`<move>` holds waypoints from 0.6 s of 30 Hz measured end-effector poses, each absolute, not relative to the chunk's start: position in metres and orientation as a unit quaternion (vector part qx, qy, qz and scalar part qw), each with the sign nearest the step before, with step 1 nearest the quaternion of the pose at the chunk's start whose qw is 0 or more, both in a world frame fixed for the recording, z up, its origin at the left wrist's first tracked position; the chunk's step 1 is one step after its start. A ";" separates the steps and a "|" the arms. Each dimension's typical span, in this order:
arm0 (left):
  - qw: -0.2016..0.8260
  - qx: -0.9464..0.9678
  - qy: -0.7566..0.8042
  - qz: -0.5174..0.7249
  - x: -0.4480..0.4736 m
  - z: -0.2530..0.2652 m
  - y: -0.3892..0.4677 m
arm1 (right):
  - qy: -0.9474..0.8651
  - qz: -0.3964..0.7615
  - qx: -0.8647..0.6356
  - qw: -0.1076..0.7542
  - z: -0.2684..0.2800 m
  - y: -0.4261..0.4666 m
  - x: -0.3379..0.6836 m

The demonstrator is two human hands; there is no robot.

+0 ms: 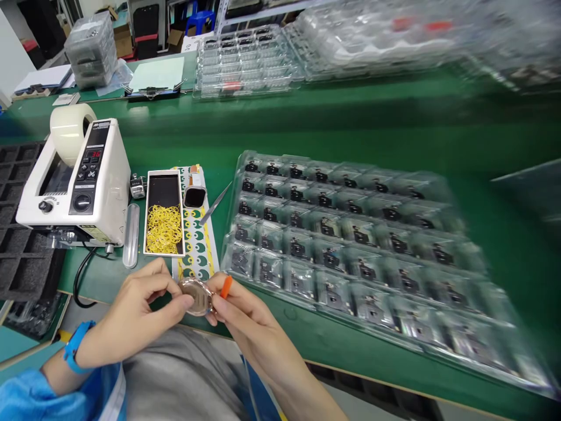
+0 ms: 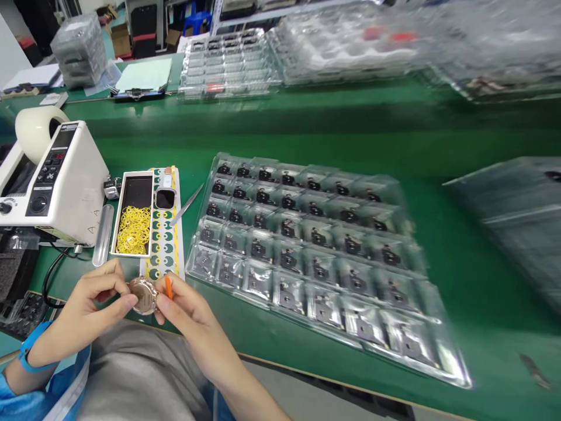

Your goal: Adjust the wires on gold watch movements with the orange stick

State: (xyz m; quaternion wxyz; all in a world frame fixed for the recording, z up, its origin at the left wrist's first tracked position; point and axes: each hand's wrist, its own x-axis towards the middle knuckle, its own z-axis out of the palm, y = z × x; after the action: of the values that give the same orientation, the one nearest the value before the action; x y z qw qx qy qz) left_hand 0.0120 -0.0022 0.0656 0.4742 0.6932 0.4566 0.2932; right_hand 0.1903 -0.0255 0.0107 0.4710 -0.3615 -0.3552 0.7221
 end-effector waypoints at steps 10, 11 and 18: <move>0.095 0.808 0.499 0.299 0.017 0.058 -0.013 | -0.385 0.682 -0.390 0.484 0.014 -0.030 0.191; 0.058 0.801 0.510 0.307 0.016 0.059 -0.012 | -0.383 0.680 -0.396 0.484 0.014 -0.029 0.191; 0.192 0.784 0.386 0.446 0.023 0.055 0.002 | -0.355 0.693 -0.398 0.484 0.014 -0.028 0.187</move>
State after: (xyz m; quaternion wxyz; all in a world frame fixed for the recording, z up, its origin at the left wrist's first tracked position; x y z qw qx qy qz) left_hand 0.0228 0.0017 0.0555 0.1916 0.7844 0.3862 0.4459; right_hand 0.1869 -0.0277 0.0143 0.4845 -0.3985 -0.3548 0.6933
